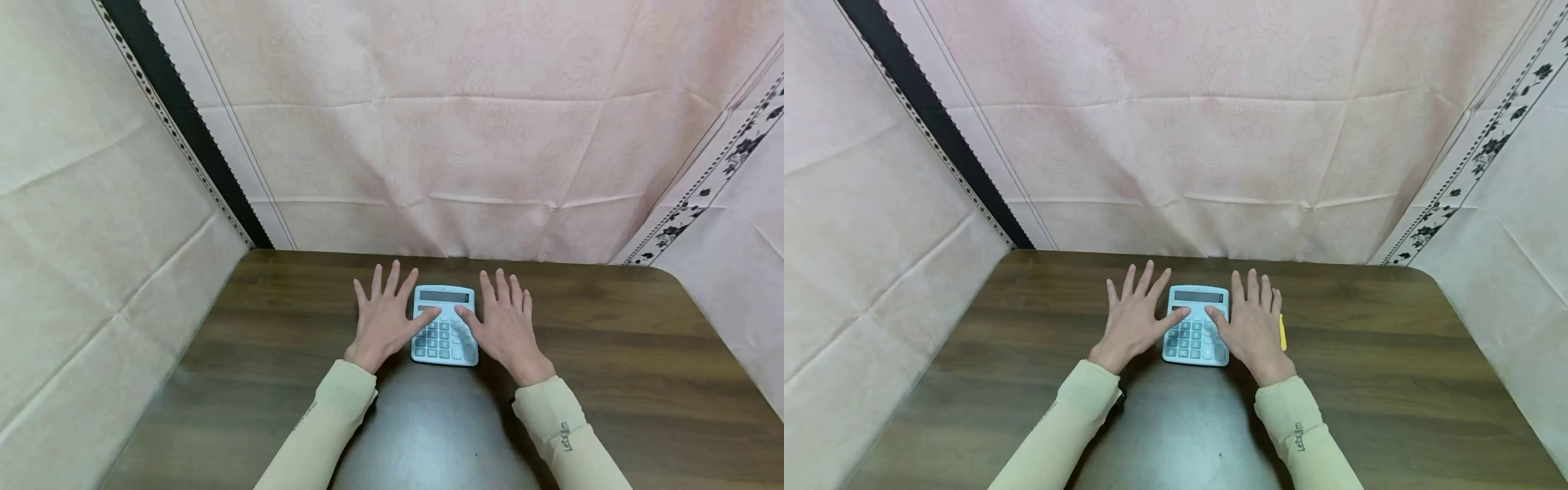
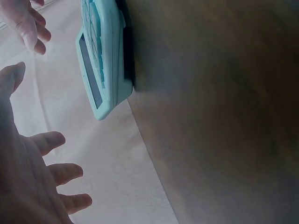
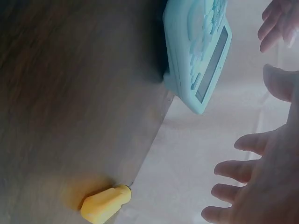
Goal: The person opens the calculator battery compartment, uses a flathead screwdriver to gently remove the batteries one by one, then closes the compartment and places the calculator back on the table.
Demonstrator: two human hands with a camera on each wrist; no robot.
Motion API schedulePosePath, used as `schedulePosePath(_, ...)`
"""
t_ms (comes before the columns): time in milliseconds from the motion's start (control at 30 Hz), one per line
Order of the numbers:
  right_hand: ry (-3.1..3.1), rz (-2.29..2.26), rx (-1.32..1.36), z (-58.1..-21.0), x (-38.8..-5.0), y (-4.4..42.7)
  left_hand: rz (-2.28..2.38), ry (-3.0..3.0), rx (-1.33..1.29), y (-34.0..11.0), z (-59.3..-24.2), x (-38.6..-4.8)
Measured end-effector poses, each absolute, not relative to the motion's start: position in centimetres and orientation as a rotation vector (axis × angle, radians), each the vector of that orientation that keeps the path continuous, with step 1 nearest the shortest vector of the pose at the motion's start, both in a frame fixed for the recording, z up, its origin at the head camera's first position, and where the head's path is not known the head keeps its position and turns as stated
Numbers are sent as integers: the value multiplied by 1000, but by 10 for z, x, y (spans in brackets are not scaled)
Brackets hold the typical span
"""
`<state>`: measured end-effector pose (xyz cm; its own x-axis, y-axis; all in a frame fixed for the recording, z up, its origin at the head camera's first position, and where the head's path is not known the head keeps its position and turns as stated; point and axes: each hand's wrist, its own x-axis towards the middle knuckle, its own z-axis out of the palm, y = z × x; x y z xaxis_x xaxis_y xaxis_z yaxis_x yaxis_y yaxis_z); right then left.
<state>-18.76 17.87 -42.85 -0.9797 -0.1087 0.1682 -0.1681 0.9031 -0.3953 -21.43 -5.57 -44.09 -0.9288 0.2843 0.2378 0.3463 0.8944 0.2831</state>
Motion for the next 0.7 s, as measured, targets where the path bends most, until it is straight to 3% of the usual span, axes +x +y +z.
schedulePosePath(700, -2951, 1062, 63, -422, -183, 181, -1009, -2889, -339, -54, -440, -207)
